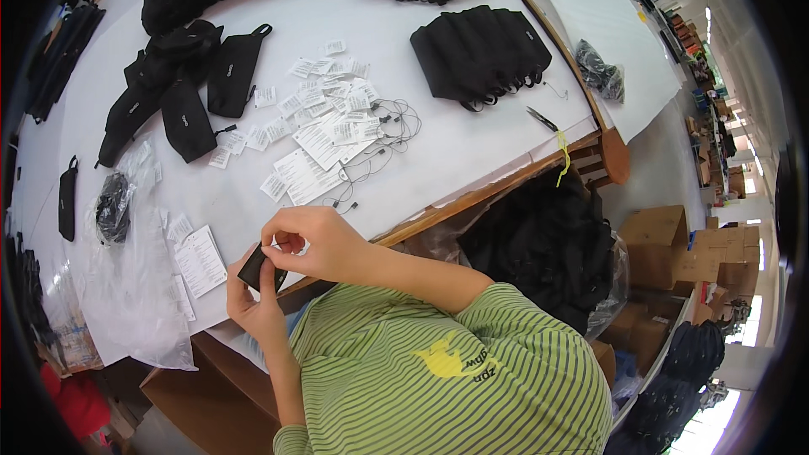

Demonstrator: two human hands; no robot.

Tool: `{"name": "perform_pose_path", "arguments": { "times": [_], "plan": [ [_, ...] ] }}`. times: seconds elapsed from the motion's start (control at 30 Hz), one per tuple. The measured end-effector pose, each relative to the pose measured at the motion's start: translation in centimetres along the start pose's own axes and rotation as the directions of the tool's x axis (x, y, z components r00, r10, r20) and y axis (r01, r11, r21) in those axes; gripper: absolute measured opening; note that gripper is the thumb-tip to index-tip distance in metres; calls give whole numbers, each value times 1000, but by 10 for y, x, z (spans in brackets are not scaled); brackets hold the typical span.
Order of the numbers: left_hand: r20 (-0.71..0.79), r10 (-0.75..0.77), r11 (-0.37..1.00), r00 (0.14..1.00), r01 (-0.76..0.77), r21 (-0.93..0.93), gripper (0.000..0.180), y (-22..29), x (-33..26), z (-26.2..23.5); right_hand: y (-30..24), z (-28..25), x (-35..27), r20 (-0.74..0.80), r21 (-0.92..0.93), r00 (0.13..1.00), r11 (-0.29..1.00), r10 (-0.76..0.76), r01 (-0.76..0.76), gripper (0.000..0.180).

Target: The person is seen packing small items like cards and silica gel packets into small black bags.

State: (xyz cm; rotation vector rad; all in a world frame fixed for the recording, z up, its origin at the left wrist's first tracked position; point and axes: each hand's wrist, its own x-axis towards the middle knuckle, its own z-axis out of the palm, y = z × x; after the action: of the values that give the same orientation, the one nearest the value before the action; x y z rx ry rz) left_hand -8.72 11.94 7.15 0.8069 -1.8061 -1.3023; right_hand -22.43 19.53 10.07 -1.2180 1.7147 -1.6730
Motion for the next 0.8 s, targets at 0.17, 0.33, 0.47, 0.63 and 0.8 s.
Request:
{"name": "perform_pose_path", "arguments": {
  "times": [0.17,0.33,0.47,0.63,0.8],
  "plan": [
    [26,10,997,1000,-12,80,20,6,-2,-2,1,-7,1,49,106,984,979,171,-176,11],
    [250,-262,868,932,341,-362,22,-15,6,-22,3,-17,2,135,72,981,986,139,-150,11],
    [393,-296,873,871,414,-259,14,-11,10,-24,2,-18,3,283,17,945,984,166,-178,10],
    [469,-232,857,852,407,-316,5,2,20,-16,8,-22,4,348,82,914,964,209,-252,10],
    [518,-127,906,846,312,-286,4,4,33,-9,9,-31,1,398,251,866,872,303,-420,12]
  ]
}}
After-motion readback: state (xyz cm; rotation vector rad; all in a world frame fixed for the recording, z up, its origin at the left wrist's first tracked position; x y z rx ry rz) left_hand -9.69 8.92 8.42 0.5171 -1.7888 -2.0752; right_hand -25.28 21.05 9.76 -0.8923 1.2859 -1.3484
